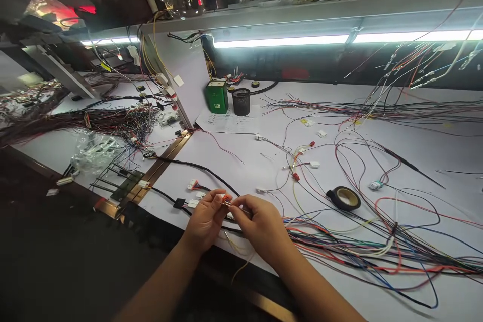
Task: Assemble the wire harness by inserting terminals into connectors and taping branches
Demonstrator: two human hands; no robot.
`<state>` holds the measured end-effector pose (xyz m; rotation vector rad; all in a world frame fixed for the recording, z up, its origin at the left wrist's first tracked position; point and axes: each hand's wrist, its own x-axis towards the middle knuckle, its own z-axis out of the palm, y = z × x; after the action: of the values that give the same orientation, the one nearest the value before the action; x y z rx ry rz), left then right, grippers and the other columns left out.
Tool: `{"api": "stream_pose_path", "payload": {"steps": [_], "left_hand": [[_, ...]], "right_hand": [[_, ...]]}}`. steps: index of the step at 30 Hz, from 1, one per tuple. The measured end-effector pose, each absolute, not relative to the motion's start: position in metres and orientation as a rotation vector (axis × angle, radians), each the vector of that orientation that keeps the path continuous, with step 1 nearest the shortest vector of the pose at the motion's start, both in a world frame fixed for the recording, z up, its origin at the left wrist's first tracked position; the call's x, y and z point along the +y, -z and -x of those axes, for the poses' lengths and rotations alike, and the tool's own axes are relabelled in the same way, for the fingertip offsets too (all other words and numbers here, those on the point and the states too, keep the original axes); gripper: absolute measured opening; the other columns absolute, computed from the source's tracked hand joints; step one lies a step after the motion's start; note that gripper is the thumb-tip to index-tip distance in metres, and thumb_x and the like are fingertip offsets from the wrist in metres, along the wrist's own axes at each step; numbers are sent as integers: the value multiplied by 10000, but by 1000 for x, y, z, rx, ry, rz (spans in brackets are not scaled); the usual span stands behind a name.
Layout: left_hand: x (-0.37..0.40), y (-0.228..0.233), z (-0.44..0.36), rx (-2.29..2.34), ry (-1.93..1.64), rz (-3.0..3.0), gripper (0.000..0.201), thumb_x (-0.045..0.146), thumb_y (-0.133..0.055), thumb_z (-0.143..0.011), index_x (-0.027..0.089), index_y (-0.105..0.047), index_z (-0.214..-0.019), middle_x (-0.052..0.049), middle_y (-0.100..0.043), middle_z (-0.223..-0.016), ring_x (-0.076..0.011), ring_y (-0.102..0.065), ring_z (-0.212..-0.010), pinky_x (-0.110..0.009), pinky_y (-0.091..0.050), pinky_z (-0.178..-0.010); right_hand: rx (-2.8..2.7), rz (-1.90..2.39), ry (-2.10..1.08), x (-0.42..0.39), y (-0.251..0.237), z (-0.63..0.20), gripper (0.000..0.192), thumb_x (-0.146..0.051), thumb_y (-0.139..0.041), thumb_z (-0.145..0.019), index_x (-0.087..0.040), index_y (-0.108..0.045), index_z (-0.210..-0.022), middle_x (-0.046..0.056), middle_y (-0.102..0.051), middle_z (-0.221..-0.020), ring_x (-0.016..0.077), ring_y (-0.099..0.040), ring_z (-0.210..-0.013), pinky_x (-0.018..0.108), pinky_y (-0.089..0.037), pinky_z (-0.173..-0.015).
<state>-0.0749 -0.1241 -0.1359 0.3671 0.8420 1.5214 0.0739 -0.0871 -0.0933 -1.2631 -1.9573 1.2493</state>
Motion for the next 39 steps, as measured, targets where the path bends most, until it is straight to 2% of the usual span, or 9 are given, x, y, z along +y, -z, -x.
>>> {"api": "stream_pose_path", "payload": {"steps": [8,14,24,29,35,39], "left_hand": [[-127,135,75,794,-1526,-380,139,230,-678,-812,157,-635,-922,-32,-681,-866,-115,-640,-811,-265,-490,-830],[-127,134,74,784,-1536,-378,135,222,-694,-798,168,-636,-907,-23,-672,-863,-110,-629,-813,-259,-474,-839],[-127,138,71,819,-1559,-388,159,232,-729,-758,180,-646,-884,-13,-668,-843,-119,-626,-750,-280,-470,-782],[-129,141,71,805,-1566,-401,127,220,-701,-786,193,-655,-901,-18,-674,-866,-131,-625,-794,-306,-456,-822],[-129,144,71,874,-1556,-381,175,196,-744,-742,193,-665,-897,-18,-691,-849,-122,-619,-814,-275,-440,-831],[-129,143,73,920,-1498,-414,172,208,-730,-757,184,-655,-910,-28,-685,-853,-132,-615,-807,-288,-448,-816]], "right_hand": [[-1912,1317,-1169,-83,98,-70,214,-397,-525,-842,-222,-620,-766,0,-604,-645,151,-530,-577,251,-389,-513],[-1929,1329,-1224,-82,101,-70,266,-417,-478,-871,-229,-576,-710,-15,-581,-609,149,-517,-556,251,-391,-506],[-2021,1263,-991,-89,110,-66,256,-450,-494,-881,-244,-620,-798,0,-640,-667,161,-575,-581,252,-430,-536],[-2041,1284,-1013,-89,119,-61,284,-472,-461,-899,-248,-622,-831,-5,-630,-635,163,-571,-553,259,-439,-530],[-2066,1265,-980,-92,121,-59,244,-432,-478,-896,-242,-631,-889,20,-685,-771,182,-624,-660,274,-447,-590],[-2006,1228,-1106,-91,119,-61,235,-418,-488,-901,-236,-634,-879,10,-682,-776,166,-619,-674,262,-456,-620]]}}
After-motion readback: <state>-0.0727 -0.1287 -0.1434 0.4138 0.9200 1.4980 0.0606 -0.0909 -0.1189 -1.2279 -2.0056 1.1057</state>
